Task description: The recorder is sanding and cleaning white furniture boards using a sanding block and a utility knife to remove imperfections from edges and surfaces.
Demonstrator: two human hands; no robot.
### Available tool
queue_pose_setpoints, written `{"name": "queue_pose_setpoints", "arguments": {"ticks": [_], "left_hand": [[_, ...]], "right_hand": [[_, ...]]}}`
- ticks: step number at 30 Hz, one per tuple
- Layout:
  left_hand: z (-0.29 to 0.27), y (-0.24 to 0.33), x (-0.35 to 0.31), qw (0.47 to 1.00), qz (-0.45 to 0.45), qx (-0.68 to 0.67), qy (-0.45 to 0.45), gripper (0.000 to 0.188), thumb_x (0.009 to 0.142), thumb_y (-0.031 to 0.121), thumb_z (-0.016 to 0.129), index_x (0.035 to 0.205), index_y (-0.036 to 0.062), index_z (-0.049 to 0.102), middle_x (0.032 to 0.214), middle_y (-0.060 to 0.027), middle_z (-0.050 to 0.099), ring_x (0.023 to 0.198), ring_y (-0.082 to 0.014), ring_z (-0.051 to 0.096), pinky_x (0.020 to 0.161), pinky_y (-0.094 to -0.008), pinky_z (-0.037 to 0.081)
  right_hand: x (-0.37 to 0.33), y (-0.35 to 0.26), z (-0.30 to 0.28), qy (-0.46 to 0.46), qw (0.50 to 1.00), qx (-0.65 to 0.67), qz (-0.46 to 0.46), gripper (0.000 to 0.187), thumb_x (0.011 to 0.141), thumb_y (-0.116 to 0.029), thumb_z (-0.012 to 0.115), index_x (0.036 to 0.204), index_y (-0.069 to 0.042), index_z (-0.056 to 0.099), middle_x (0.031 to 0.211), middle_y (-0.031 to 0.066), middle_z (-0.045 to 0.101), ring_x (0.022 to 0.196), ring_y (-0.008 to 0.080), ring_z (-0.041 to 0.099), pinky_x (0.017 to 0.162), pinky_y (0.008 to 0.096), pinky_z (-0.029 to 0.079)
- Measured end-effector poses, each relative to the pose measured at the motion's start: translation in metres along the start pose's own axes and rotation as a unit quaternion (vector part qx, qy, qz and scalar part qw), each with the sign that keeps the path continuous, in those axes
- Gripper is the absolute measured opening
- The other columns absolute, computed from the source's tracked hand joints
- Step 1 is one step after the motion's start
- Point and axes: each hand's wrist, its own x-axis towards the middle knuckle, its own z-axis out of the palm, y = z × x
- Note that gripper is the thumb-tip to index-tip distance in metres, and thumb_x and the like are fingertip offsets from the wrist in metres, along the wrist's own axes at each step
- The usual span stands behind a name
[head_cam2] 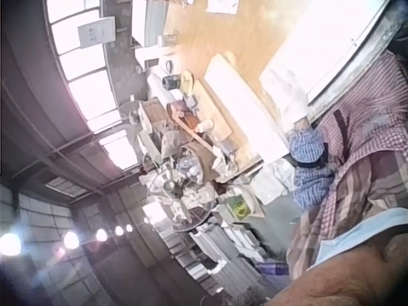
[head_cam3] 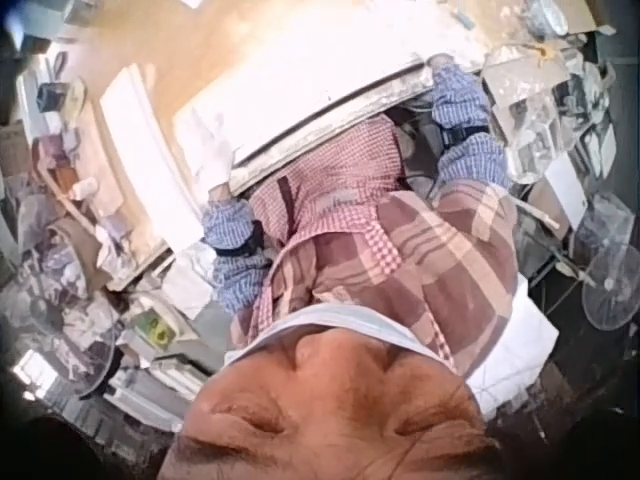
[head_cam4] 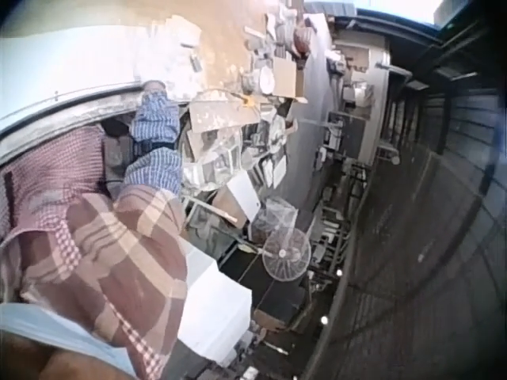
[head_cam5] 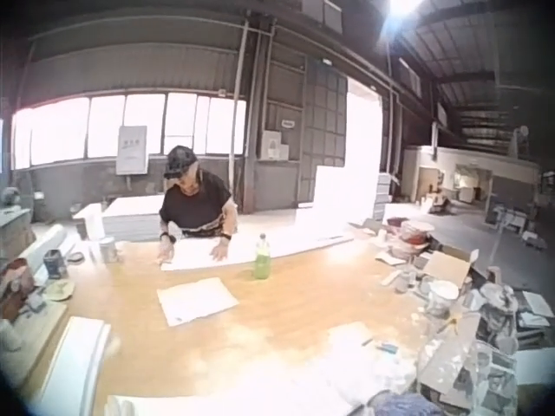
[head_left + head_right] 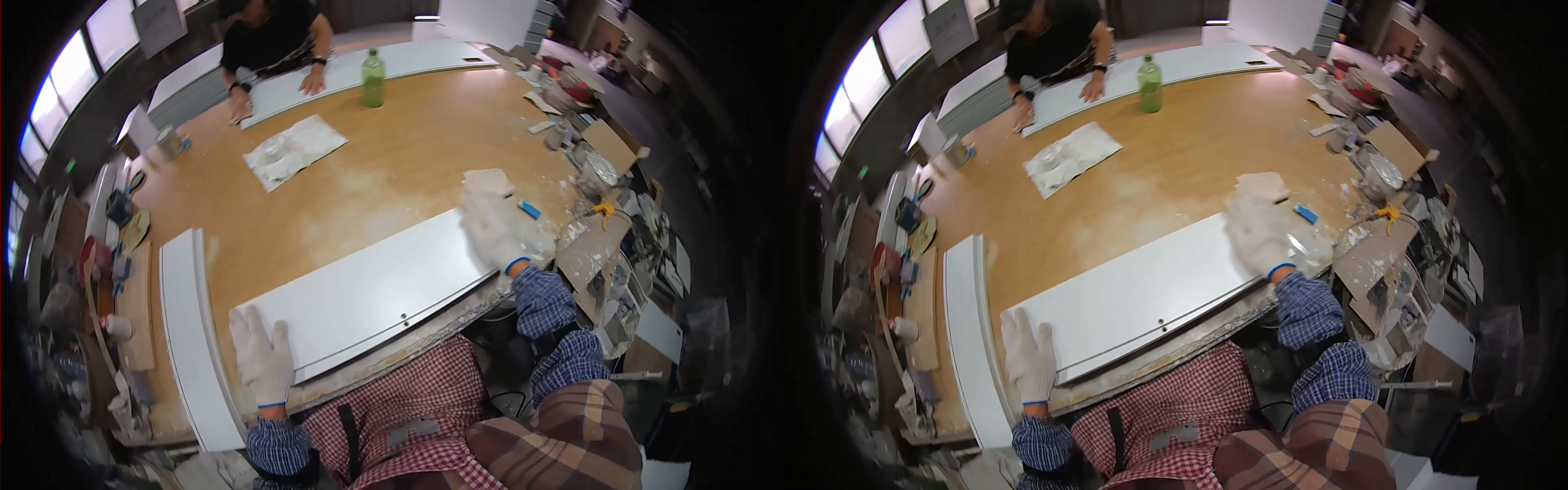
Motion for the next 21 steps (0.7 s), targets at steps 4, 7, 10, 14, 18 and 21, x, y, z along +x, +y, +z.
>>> {"name": "queue_pose_setpoints", "arguments": {"ticks": [4,7,10,14,18,21], "left_hand": [[-0.004,-0.009,-0.002,0.995,0.001,-0.095,0.008,0.083,0.096,0.030,0.083,0.161,-0.0082,0.048,0.172,-0.0342,0.038,0.161,-0.0465,0.038,0.132,-0.0483,0.034],[-0.017,-0.031,-0.012,0.951,-0.065,-0.299,-0.048,0.105,0.088,0.029,0.091,0.168,-0.0068,0.034,0.174,-0.0318,0.037,0.162,-0.0416,0.039,0.132,-0.0452,0.035],[-0.032,-0.051,-0.030,0.923,-0.105,-0.361,-0.085,0.122,0.083,0.030,0.095,0.173,-0.0053,0.021,0.176,-0.0301,0.034,0.162,-0.0397,0.039,0.132,-0.0438,0.035],[-0.035,-0.059,-0.041,0.942,-0.114,-0.300,-0.102,0.134,0.077,0.032,0.099,0.175,-0.0039,0.014,0.178,-0.0297,0.031,0.162,-0.0401,0.039,0.132,-0.0433,0.035],[-0.028,-0.062,-0.042,0.933,-0.076,-0.338,-0.095,0.135,0.076,0.036,0.098,0.175,-0.0034,0.016,0.175,-0.0306,0.035,0.162,-0.0405,0.040,0.131,-0.0433,0.035],[-0.031,-0.075,-0.052,0.917,-0.085,-0.377,-0.097,0.135,0.079,0.038,0.098,0.174,-0.0068,0.014,0.176,-0.0307,0.033,0.164,-0.0395,0.035,0.133,-0.0416,0.032]], "right_hand": [[0.013,-0.044,0.013,-0.093,0.993,-0.067,-0.024,0.051,0.107,-0.034,0.058,0.148,-0.003,0.065,0.151,0.0250,0.061,0.144,0.0446,0.051,0.129,0.0545,0.031],[0.007,-0.135,0.036,-0.120,0.986,0.020,-0.114,0.053,0.108,-0.034,0.057,0.148,-0.001,0.064,0.153,0.0269,0.059,0.146,0.0460,0.050,0.131,0.0555,0.028],[0.005,-0.201,0.051,-0.126,0.970,0.083,-0.192,0.052,0.107,-0.033,0.058,0.148,-0.001,0.064,0.153,0.0262,0.060,0.148,0.0468,0.049,0.132,0.0552,0.027],[0.003,-0.244,0.045,-0.159,0.956,0.112,-0.221,0.052,0.107,-0.032,0.060,0.148,-0.001,0.064,0.155,0.0249,0.060,0.149,0.0471,0.048,0.133,0.0550,0.027],[-0.001,-0.297,0.047,-0.174,0.916,0.139,-0.333,0.052,0.106,-0.030,0.062,0.148,0.000,0.063,0.156,0.0259,0.060,0.150,0.0467,0.048,0.133,0.0547,0.028],[-0.002,-0.329,0.047,-0.148,0.897,0.181,-0.375,0.046,0.100,-0.026,0.067,0.136,0.002,0.065,0.143,0.0267,0.063,0.136,0.0458,0.054,0.123,0.0531,0.039]]}}
